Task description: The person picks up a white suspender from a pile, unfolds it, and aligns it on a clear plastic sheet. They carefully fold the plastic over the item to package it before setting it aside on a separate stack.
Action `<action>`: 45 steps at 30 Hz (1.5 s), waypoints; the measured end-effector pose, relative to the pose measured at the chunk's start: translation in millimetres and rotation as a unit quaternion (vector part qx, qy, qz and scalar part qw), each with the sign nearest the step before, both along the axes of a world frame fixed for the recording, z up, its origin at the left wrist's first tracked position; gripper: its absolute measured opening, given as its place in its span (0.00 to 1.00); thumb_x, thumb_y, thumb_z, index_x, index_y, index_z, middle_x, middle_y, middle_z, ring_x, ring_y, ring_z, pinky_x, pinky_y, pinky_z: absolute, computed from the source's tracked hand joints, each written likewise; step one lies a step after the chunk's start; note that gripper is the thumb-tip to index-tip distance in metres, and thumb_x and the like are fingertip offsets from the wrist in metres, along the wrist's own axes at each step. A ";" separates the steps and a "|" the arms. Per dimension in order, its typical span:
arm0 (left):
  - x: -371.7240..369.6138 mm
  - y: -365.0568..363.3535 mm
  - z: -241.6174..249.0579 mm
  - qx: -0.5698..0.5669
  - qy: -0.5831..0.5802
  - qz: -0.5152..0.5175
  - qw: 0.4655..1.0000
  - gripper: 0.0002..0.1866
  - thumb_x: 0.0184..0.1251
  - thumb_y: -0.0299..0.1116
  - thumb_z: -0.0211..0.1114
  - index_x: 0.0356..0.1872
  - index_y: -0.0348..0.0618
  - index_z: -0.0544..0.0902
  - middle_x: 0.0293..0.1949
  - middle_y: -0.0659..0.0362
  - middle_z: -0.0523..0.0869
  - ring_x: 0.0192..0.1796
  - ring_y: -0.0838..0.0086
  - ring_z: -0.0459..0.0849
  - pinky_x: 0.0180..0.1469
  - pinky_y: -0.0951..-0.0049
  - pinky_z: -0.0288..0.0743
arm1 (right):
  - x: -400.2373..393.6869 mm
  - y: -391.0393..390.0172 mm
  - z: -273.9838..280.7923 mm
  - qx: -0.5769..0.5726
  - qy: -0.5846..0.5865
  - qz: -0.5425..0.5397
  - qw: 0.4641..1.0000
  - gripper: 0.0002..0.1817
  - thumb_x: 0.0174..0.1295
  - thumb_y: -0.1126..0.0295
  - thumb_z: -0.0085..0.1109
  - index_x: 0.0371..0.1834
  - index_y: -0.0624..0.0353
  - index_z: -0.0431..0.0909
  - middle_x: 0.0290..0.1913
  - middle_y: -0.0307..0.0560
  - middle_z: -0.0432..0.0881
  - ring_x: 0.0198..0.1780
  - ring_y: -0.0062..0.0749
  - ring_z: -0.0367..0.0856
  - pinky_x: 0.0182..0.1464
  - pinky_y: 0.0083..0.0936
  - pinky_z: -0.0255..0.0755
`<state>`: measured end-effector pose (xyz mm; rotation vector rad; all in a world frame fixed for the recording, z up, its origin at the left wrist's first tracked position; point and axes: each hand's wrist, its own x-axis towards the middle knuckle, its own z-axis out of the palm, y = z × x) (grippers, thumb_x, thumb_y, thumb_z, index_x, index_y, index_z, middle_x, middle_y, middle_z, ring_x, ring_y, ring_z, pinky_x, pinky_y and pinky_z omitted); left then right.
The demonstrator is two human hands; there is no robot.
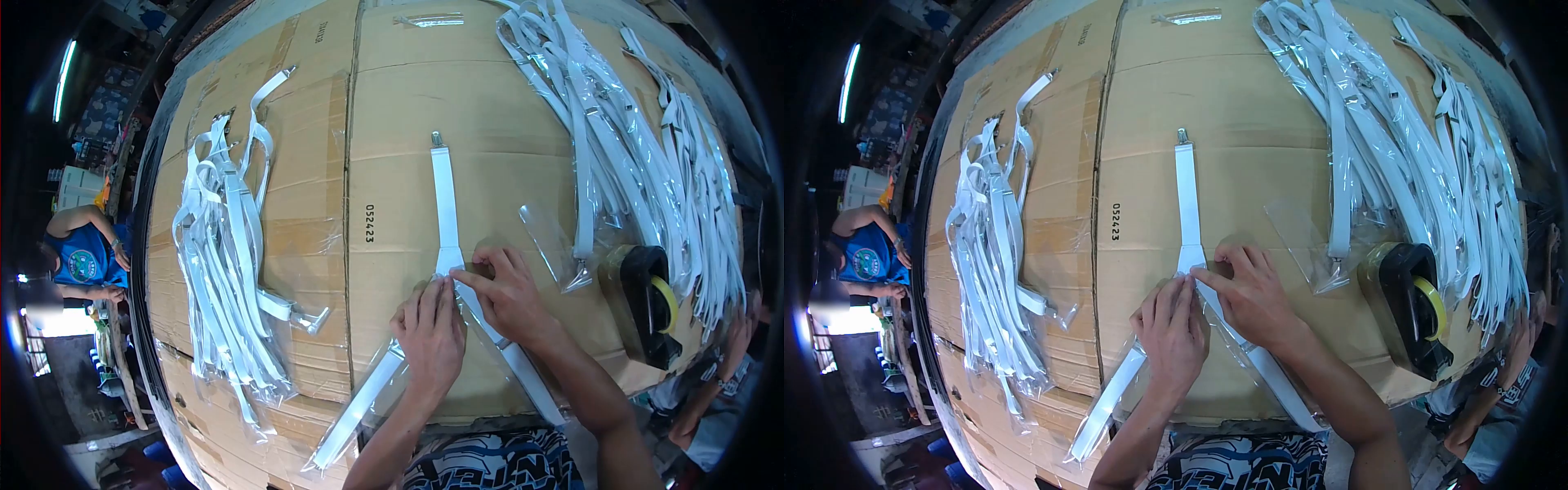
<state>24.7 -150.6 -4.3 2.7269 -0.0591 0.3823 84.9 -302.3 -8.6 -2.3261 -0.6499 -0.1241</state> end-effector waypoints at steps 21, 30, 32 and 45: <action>-5.5 11.8 -8.1 0.061 -0.051 -0.052 0.996 0.20 0.71 0.30 0.63 0.62 0.39 0.83 0.62 0.59 0.83 0.65 0.65 0.76 0.62 0.57 0.62 | -141.7 -147.6 144.0 -0.060 -0.038 -0.319 0.945 0.12 0.64 0.80 0.64 0.50 0.63 0.84 0.51 0.51 0.79 0.51 0.44 0.81 0.54 0.33 0.76; -6.4 14.8 -8.9 0.060 -0.057 -0.069 0.994 0.20 0.71 0.30 0.61 0.62 0.39 0.83 0.62 0.59 0.82 0.65 0.65 0.76 0.61 0.56 0.62 | -164.0 -267.2 107.8 -0.082 0.096 -0.399 0.908 0.12 0.73 0.67 0.61 0.48 0.66 0.86 0.38 0.46 0.80 0.39 0.30 0.78 0.42 0.28 0.71; -6.9 14.4 -7.1 0.058 -0.057 -0.069 0.994 0.20 0.71 0.30 0.61 0.62 0.39 0.83 0.62 0.59 0.83 0.65 0.65 0.76 0.61 0.56 0.62 | -163.0 -275.3 104.8 -0.032 0.149 -0.390 0.908 0.13 0.74 0.67 0.60 0.47 0.68 0.86 0.34 0.42 0.79 0.37 0.25 0.75 0.40 0.26 0.69; -5.9 15.0 -13.4 0.029 -0.067 -0.063 0.995 0.19 0.72 0.29 0.60 0.61 0.40 0.85 0.61 0.59 0.83 0.64 0.63 0.75 0.62 0.54 0.61 | -156.6 -289.0 94.2 0.030 0.225 -0.380 0.897 0.15 0.75 0.65 0.61 0.41 0.69 0.87 0.28 0.35 0.76 0.32 0.17 0.69 0.36 0.22 0.65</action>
